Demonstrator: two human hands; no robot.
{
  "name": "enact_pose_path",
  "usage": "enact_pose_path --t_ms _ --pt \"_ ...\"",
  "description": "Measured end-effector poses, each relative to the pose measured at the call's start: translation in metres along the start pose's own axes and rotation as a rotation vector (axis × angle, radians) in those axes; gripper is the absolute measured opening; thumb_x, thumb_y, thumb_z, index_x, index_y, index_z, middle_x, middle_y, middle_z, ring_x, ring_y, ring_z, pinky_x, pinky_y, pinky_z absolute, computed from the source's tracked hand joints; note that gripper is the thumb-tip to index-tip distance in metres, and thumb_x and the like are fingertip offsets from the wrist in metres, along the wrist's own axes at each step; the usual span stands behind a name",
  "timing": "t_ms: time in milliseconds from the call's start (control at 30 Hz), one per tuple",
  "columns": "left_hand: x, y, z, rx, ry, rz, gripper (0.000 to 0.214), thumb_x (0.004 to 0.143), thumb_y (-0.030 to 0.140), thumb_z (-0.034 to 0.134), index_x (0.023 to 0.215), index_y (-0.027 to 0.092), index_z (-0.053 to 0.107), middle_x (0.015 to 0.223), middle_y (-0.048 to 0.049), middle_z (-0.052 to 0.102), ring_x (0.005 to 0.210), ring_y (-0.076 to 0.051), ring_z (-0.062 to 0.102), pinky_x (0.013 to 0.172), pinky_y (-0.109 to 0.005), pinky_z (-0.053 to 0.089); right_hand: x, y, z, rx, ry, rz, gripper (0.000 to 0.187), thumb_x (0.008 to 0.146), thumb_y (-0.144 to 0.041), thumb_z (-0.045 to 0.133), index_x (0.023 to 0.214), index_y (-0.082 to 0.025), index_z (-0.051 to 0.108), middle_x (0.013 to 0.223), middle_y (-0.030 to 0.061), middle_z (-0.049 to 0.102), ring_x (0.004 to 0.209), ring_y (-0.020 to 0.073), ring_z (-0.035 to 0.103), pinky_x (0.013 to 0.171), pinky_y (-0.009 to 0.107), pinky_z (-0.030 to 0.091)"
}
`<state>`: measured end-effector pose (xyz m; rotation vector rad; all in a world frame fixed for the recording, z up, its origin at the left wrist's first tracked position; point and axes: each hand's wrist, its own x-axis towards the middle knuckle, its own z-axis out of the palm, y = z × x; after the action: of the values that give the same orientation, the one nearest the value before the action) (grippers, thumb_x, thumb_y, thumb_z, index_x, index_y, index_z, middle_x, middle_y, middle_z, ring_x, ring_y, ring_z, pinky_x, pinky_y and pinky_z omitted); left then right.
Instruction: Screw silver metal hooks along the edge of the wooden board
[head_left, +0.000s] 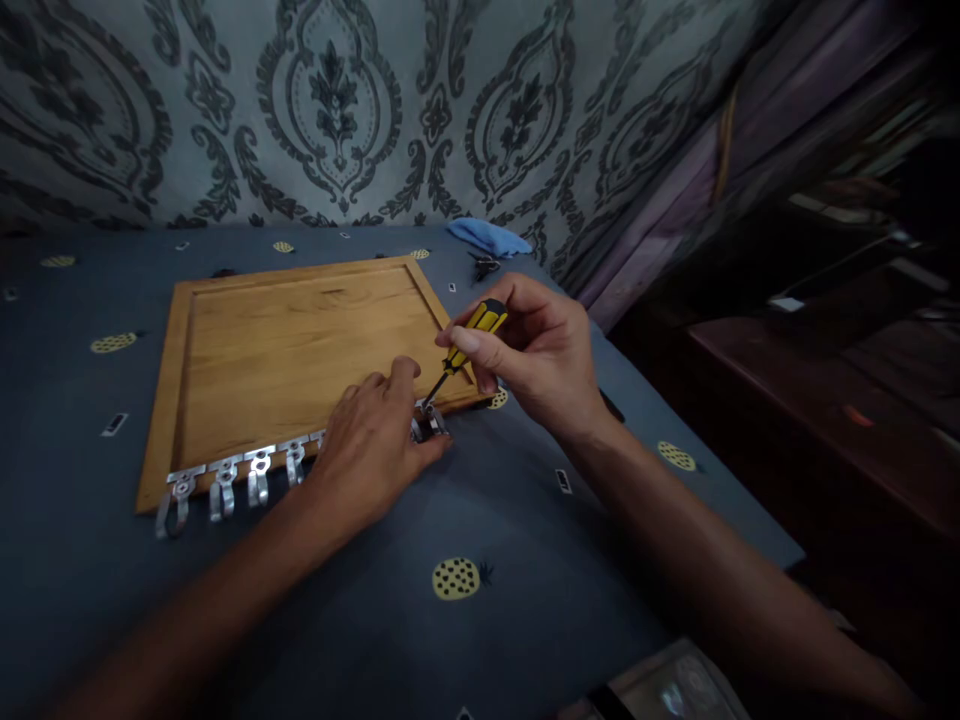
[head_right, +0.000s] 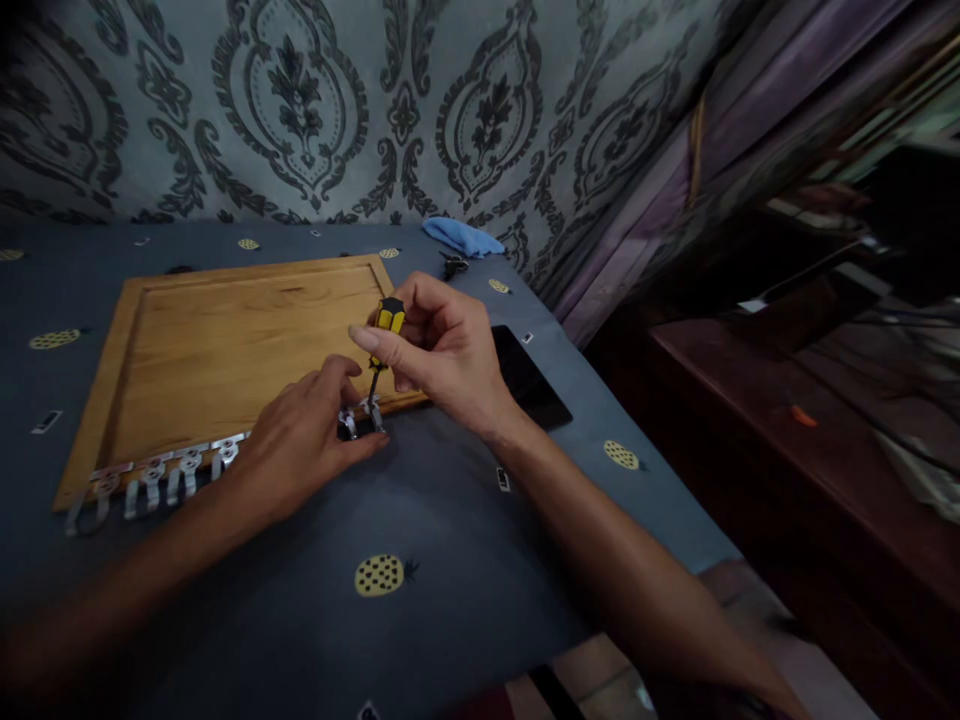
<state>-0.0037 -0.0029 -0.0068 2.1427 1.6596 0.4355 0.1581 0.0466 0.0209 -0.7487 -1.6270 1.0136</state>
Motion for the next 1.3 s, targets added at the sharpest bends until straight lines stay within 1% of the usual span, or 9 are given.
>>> enact_pose_path --t_ms 100,133,200,267,333,567,800,967,1300 --pt "-0.0004 0.0003 -0.0003 -0.002 -0.006 -0.006 0.05 0.086 0.033 0.072 0.124 0.017 0.044 0.107 -0.0098 0.066 0.104 -0.031 0.063 0.091 -0.046 0.05 -0.0002 0.0008 -0.0016 0.012 -0.05 -0.018 0.034 0.081 -0.052 0.079 0.084 -0.022 0.066 0.074 -0.0027 0.068 0.043 0.0057 0.052 0.041 0.022 0.046" --pt "-0.0004 0.0006 -0.0006 -0.002 -0.01 -0.01 0.05 0.086 0.032 0.072 0.124 0.017 0.044 0.108 -0.0101 0.066 0.105 -0.031 0.063 0.092 -0.046 0.049 -0.0005 0.0013 -0.0019 0.007 -0.038 -0.03 0.033 0.083 -0.053 0.077 0.089 -0.022 0.068 0.077 -0.0018 0.07 0.043 0.0059 0.052 0.042 0.023 0.047" --pt "-0.0002 0.0011 -0.0014 -0.005 -0.017 -0.012 0.052 0.086 0.031 0.072 0.126 0.017 0.043 0.109 -0.0108 0.066 0.106 -0.031 0.063 0.093 -0.047 0.049 -0.0014 0.0023 -0.0016 -0.015 0.052 -0.056 0.033 0.087 -0.055 0.072 0.096 -0.024 0.069 0.082 -0.0001 0.072 0.043 0.0061 0.051 0.041 0.024 0.046" --pt "0.0 0.0016 -0.0021 -0.008 -0.025 -0.013 0.053 0.085 0.031 0.072 0.127 0.016 0.042 0.111 -0.0115 0.067 0.108 -0.031 0.062 0.095 -0.047 0.048 -0.002 0.0032 -0.0007 -0.032 0.16 -0.085 0.031 0.089 -0.056 0.07 0.097 -0.026 0.068 0.084 0.0004 0.071 0.043 0.0063 0.048 0.039 0.025 0.045" --pt "0.0002 0.002 -0.0025 -0.008 -0.031 -0.019 0.053 0.086 0.031 0.073 0.127 0.016 0.043 0.112 -0.0121 0.067 0.108 -0.032 0.062 0.095 -0.047 0.048 -0.0021 0.004 0.0003 -0.044 0.2 -0.101 0.028 0.09 -0.055 0.069 0.095 -0.027 0.066 0.084 0.0001 0.069 0.044 0.0064 0.047 0.039 0.024 0.044" --pt "0.0006 0.0016 -0.0011 -0.021 -0.014 -0.018 0.055 0.084 0.031 0.074 0.127 0.017 0.043 0.11 -0.0111 0.067 0.107 -0.031 0.063 0.094 -0.048 0.049 -0.0036 0.0036 0.0036 -0.129 0.152 -0.104 0.032 0.088 -0.057 0.07 0.089 -0.025 0.064 0.078 -0.0018 0.067 0.044 0.0065 0.05 0.039 0.024 0.044" --pt "0.0006 0.0011 -0.0009 -0.009 -0.011 -0.006 0.055 0.085 0.032 0.073 0.128 0.016 0.043 0.112 -0.0123 0.066 0.108 -0.033 0.063 0.096 -0.049 0.049 -0.0046 0.0029 0.006 -0.082 0.134 -0.098 0.033 0.085 -0.056 0.074 0.085 -0.024 0.065 0.076 -0.002 0.067 0.044 0.0063 0.051 0.039 0.024 0.043" --pt "0.0012 0.0024 -0.0023 -0.007 -0.028 -0.017 0.054 0.085 0.031 0.073 0.127 0.016 0.043 0.114 -0.0122 0.066 0.109 -0.033 0.062 0.096 -0.049 0.049 -0.0048 0.0033 0.0058 -0.088 0.138 -0.083 0.036 0.084 -0.059 0.074 0.087 -0.024 0.065 0.075 -0.002 0.067 0.045 0.0068 0.05 0.038 0.023 0.043" --pt "0.0006 0.0019 -0.0017 -0.005 -0.025 -0.015 0.053 0.085 0.031 0.073 0.126 0.017 0.042 0.113 -0.0118 0.066 0.109 -0.032 0.062 0.095 -0.048 0.049 -0.0066 0.0009 0.0067 -0.098 0.097 -0.095 0.034 0.085 -0.055 0.074 0.089 -0.023 0.064 0.073 -0.0027 0.061 0.045 0.0064 0.05 0.037 0.022 0.042"
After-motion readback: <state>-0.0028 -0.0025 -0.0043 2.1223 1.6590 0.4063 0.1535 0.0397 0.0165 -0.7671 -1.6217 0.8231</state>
